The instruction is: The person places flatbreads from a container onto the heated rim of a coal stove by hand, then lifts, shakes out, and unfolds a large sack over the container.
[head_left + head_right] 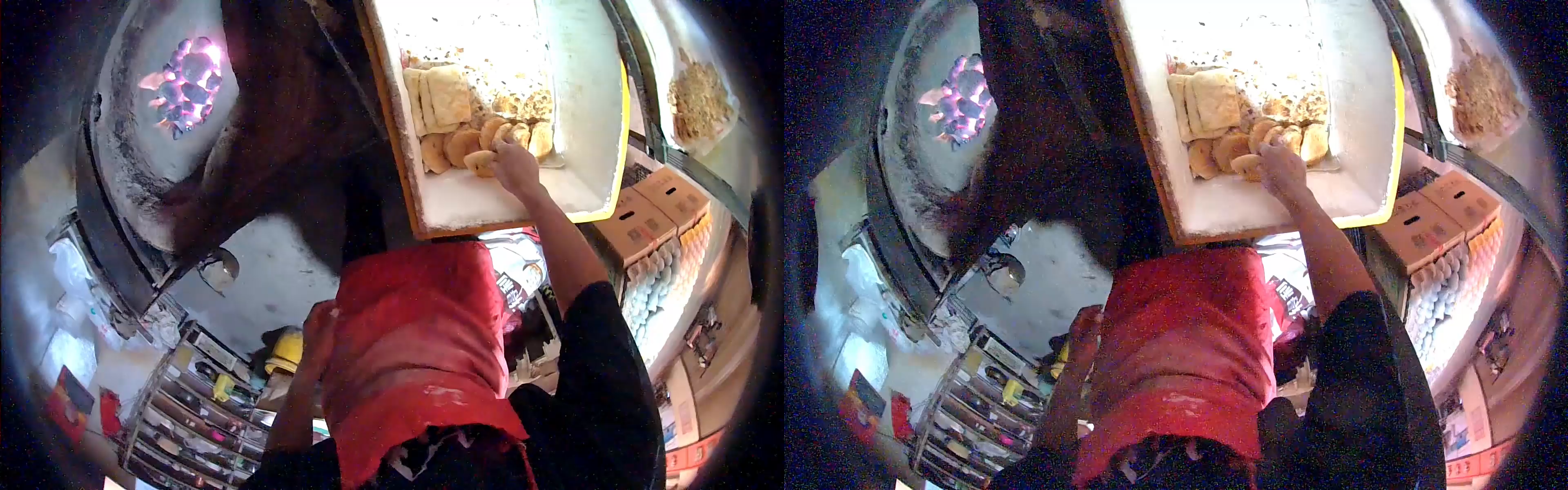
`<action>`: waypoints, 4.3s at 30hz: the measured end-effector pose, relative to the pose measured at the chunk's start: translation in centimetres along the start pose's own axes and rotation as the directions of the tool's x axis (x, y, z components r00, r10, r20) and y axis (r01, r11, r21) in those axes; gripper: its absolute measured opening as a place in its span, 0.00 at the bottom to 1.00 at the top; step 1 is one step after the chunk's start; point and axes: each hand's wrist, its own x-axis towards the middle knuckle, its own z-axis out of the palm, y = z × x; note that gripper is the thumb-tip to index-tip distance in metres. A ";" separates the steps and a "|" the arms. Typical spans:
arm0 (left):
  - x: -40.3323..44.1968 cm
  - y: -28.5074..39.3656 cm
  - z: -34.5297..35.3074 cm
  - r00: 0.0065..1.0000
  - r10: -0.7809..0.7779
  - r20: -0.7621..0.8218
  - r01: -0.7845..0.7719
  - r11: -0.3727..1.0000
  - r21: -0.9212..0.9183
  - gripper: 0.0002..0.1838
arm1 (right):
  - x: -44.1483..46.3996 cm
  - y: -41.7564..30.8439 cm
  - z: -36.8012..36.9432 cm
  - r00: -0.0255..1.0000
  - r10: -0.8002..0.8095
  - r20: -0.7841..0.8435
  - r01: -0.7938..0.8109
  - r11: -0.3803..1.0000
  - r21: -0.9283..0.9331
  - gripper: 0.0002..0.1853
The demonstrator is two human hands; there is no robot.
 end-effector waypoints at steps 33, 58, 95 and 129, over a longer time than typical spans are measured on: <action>10.6 35.0 -8.5 0.734 0.659 0.164 -0.677 0.728 0.106 0.19 | -19.2 -26.8 -10.0 0.997 0.069 0.026 -0.044 0.276 0.960 0.17; 4.9 31.1 -2.8 0.592 0.792 0.150 -0.794 0.542 0.276 0.16 | -15.5 -10.1 -5.5 0.926 0.052 -0.375 0.087 0.934 0.346 0.15; 6.2 21.0 24.3 0.824 -0.060 0.563 0.233 0.943 -0.240 0.27 | -10.3 3.1 -14.8 0.758 -0.413 -0.506 0.322 0.910 -0.260 0.05; 20.6 32.3 -18.4 0.980 0.025 0.198 -0.047 0.993 0.108 0.26 | -17.9 -20.5 -6.7 0.949 0.244 -0.200 -0.044 0.729 0.683 0.33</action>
